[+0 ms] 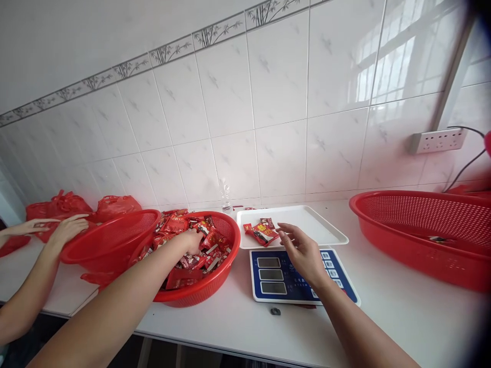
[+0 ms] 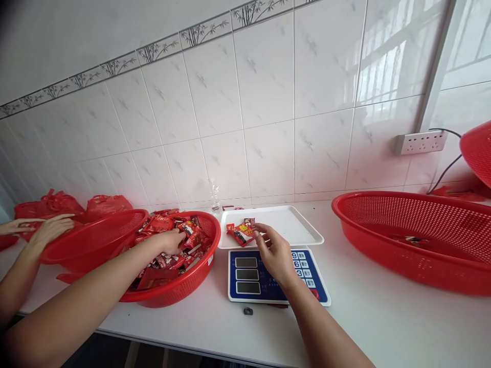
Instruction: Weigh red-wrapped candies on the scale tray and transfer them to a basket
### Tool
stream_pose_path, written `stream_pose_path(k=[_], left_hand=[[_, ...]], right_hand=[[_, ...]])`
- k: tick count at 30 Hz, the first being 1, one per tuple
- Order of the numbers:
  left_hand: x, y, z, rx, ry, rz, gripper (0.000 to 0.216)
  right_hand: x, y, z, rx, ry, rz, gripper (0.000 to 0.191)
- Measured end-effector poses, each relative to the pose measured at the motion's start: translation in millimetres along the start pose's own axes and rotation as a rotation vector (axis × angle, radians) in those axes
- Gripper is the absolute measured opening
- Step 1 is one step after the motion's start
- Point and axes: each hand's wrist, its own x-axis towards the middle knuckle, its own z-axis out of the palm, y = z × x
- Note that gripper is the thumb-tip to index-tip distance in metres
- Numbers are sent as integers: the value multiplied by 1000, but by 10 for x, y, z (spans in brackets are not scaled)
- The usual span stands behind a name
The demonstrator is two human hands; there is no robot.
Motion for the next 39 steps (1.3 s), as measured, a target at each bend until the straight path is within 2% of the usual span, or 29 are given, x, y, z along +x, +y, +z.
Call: stream_pose_path(k=[3,9,10,14,18,23,27,29,35,39], left_hand=[[16,-45,0,-12,19,11,59],[-78,-238,-183,-186,-190,137,38],[-120,-294,-199,-194,-180,127,37],[-328,-535,-208,-79,-11,76,37],[-499,-645,-117,-32,0,23,42],[-531,-505,119,-50,99,88,29],[-438,-377,206,-182,116,147,21],[-382,-322,181,-264,149,177,19],[-294,-98,-47,-415,362,270,15],[-295,78,-146,-482,422,279,17]], right_hand=[[8,15,4,-13,-4,13,38],[11,30,0,-20,-10,24,37],[9,26,-2,-20,-8,22,37],[1,3,-8,-18,3,25,38],[-3,-2,-7,-29,3,16,38],[-2,47,7,-43,-5,6,37],[0,84,15,-45,-19,20,37],[0,87,15,-46,-17,13,37],[-2,72,4,-45,-4,16,36],[2,67,-4,-40,21,19,36]])
